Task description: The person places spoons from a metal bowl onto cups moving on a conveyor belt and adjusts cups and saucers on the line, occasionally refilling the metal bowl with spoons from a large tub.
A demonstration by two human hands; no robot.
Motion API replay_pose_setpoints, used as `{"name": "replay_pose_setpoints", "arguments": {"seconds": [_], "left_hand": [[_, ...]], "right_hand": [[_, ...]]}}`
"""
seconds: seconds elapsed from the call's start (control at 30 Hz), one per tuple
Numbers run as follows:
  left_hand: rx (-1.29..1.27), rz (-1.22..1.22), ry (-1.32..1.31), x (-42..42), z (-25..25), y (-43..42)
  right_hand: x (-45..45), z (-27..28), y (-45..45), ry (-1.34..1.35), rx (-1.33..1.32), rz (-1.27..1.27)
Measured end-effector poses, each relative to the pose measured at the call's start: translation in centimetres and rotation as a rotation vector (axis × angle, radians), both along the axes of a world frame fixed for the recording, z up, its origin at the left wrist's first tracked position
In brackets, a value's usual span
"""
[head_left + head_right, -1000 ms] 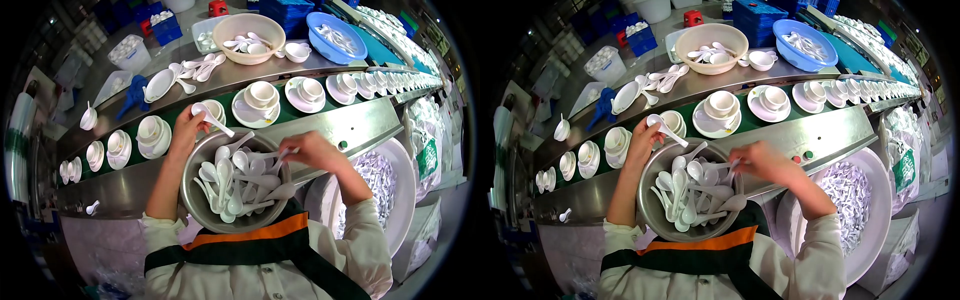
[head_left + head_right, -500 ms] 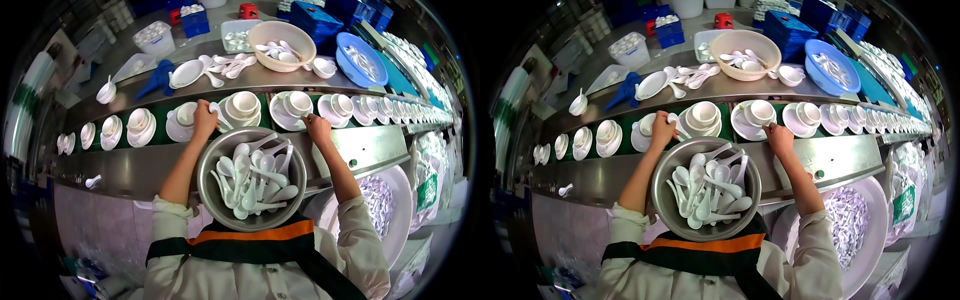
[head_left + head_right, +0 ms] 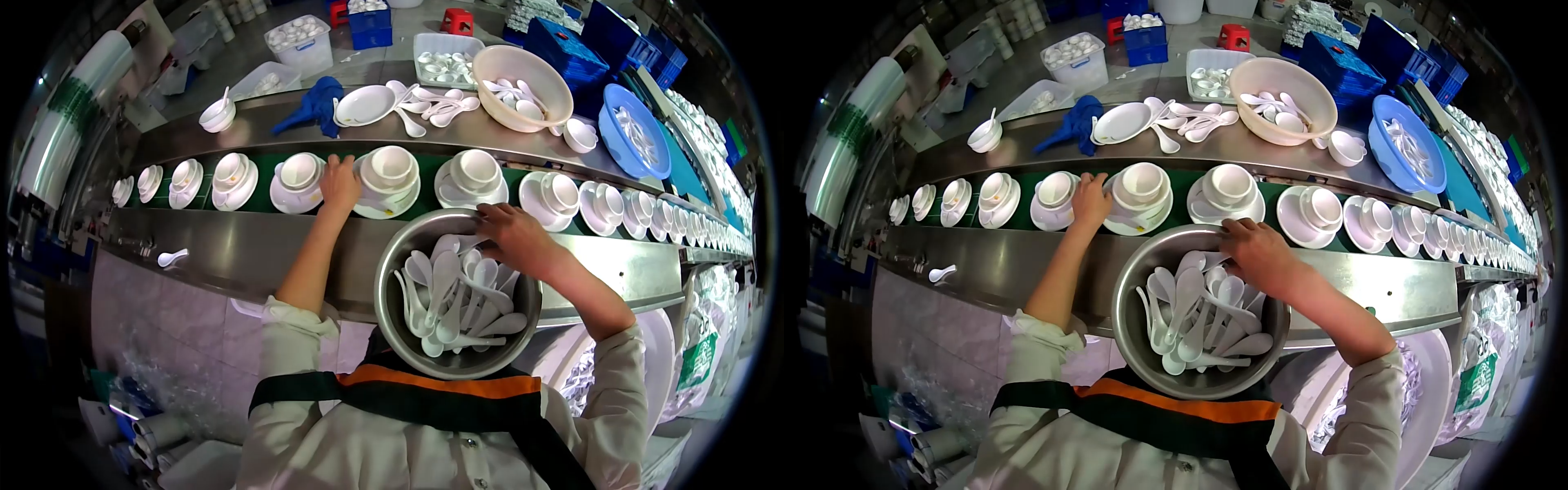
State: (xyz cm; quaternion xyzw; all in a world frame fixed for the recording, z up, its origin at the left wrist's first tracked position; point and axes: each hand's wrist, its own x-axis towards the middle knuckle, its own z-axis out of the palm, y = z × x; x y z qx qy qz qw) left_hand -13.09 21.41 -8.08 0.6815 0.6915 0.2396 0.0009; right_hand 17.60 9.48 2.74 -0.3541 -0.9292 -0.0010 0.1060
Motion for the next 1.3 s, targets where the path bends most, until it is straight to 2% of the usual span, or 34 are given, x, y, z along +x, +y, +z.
{"name": "replay_pose_setpoints", "arguments": {"seconds": [0.07, 0.13, 0.2, 0.23, 0.3, 0.4, 0.47, 0.53, 0.6, 0.67, 0.73, 0.8, 0.87, 0.93, 0.97, 1.03, 1.1, 1.13, 1.17, 1.23, 1.27, 1.3], "left_hand": [[-0.031, -0.022, 0.024, -0.8, 0.0, 1.4], [-0.265, -0.046, 0.100, -2.0, 0.1, 2.8], [-0.264, -0.069, 0.095, -4.0, 0.0, 4.0], [-0.269, -0.099, 0.101, -5.0, 0.2, 4.4], [-0.105, -0.184, 0.141, -7.4, 0.2, 5.3], [0.029, -0.195, 0.273, -9.9, 4.2, 4.5], [0.080, -0.163, 0.448, -11.9, 6.9, 3.8], [0.091, -0.108, 0.511, -12.7, 9.8, 2.4], [0.160, -0.082, 0.382, -11.5, 12.7, 0.1], [0.119, -0.064, 0.237, -9.0, 14.6, -1.7], [0.017, -0.478, -0.212, -6.1, 14.5, -2.0], [-0.259, -0.586, -0.483, -0.9, 14.5, -3.9], [-0.244, -0.757, -0.519, 3.6, 12.7, -4.8], [-0.380, -0.756, -0.593, 7.8, 13.6, -6.5], [-0.304, -0.832, -0.664, 9.4, 11.6, -5.8], [-0.334, -0.830, -0.703, 12.1, 11.3, -5.9], [-0.434, -0.819, -0.802, 14.2, 11.1, -6.2], [-0.302, -0.868, -0.736, 14.9, 10.4, -6.4], [-0.294, -0.882, -0.562, 14.9, 9.9, -6.9], [-0.542, -0.990, -0.407, 14.7, 9.8, -8.7], [-0.556, -1.042, -0.236, 14.7, 9.6, -9.7], [-0.485, -1.055, -0.176, 15.0, 8.9, -10.5]], "right_hand": [[0.2, -1.3, -0.4, -0.091, 0.068, -0.044], [0.4, -1.5, -0.4, -0.183, 0.048, -0.116], [1.0, -0.3, -0.7, -0.158, -0.017, -0.160], [1.6, 0.3, -0.8, 0.006, -0.005, -0.187], [2.6, 1.6, -1.1, 0.277, -0.024, -0.262], [5.9, -0.7, -1.3, 0.576, -0.149, -0.511], [8.2, -3.8, -0.7, 0.527, -0.144, -0.594], [9.6, -8.1, 0.1, 0.271, 0.053, -0.573], [8.7, -10.8, 1.4, 0.085, 0.107, -0.619], [6.9, -12.0, 2.9, 0.107, 0.236, -0.612], [5.4, -12.0, 4.3, 0.095, 0.276, -0.572], [4.4, -9.5, 4.4, 0.083, 0.221, -0.581], [4.2, -5.9, 4.2, 0.391, -0.185, -0.709], [4.6, -2.9, 3.3, 0.967, -0.578, -0.450], [4.5, -1.1, 2.3, 0.973, -0.689, -0.355], [4.6, 0.3, 0.7, 0.929, -0.899, -0.223], [6.2, 0.3, -0.2, 0.866, -0.900, -0.344], [7.4, -0.5, 0.0, 0.826, -0.888, -0.420], [9.0, -0.9, 0.0, 0.839, -0.863, -0.496], [11.9, -1.5, -0.1, 0.868, -0.821, -0.597], [13.3, -2.7, 0.2, 0.930, -0.854, -0.635], [14.0, -3.2, 0.3, 1.005, -0.854, -0.615]]}}
